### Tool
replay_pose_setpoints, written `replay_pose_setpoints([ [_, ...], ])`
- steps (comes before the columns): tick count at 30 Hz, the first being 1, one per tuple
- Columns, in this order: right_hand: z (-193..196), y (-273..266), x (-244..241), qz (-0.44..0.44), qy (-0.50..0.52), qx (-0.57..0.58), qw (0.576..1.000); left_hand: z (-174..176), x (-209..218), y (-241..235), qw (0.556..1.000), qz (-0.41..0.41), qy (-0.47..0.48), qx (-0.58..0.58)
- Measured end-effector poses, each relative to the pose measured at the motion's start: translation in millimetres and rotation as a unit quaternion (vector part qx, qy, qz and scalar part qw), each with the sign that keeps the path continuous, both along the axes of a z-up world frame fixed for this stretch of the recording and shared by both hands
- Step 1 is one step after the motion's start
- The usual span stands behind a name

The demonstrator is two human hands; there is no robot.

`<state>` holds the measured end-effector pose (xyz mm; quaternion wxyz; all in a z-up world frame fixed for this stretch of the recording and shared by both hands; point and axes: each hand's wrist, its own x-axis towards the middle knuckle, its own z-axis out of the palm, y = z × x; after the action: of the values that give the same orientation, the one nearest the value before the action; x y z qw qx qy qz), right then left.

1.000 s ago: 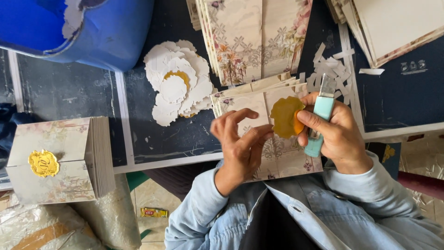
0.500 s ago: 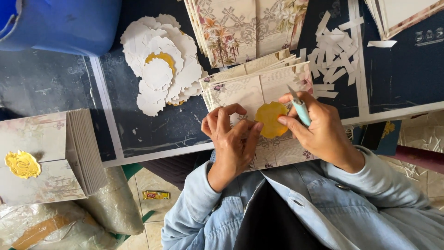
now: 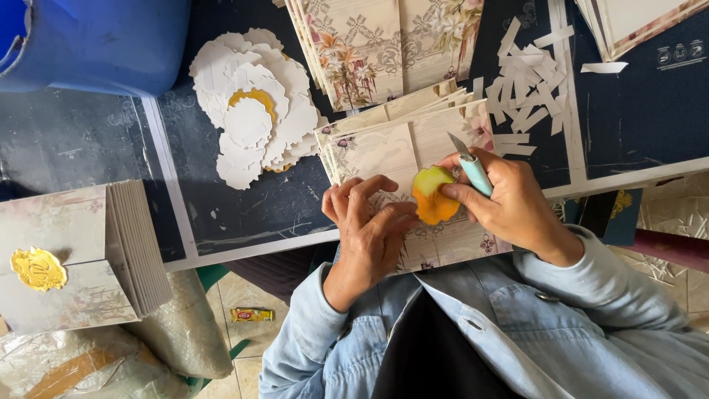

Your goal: The person applies glue to the back of decorative paper cutouts and adheres them to the center of small cards. They handle stacks of cards and paper cutouts, using a glue stick to attach the decorations one by one.

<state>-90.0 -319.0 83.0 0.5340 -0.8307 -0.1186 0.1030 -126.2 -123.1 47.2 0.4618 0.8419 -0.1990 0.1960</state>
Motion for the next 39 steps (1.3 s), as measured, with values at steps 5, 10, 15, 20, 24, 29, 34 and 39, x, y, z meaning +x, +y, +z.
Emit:
replay_pose_setpoints([
  [5, 3, 6, 2, 0.011, -0.068, -0.041, 0.997, 5, 0, 1, 0.998, 0.04, 0.026, 0.033],
  [10, -6, 7, -4, 0.019, -0.097, -0.117, 0.988, -6, 1, -3, 0.996, 0.065, 0.025, 0.048],
  [15, -12, 8, -7, 0.02, -0.105, -0.155, 0.982, -2, 1, -6, 0.991, 0.091, 0.036, 0.087],
  [20, 3, 14, -3, 0.022, -0.084, -0.199, 0.976, -4, 1, -4, 0.987, 0.115, 0.063, 0.09],
  [24, -9, -23, 62, 0.008, -0.228, -0.22, 0.948, -1, 12, 21, 0.975, 0.153, 0.114, 0.116],
  [29, -73, -47, 162, -0.122, -0.324, -0.182, 0.92, -11, 54, 82, 0.93, 0.353, 0.056, 0.08],
  [34, -73, -30, 171, -0.116, -0.142, 0.029, 0.983, -40, 81, 131, 0.905, 0.384, 0.116, 0.141],
  [39, -74, -41, 177, -0.098, -0.179, 0.145, 0.968, -53, 83, 143, 0.895, 0.404, 0.155, 0.104],
])
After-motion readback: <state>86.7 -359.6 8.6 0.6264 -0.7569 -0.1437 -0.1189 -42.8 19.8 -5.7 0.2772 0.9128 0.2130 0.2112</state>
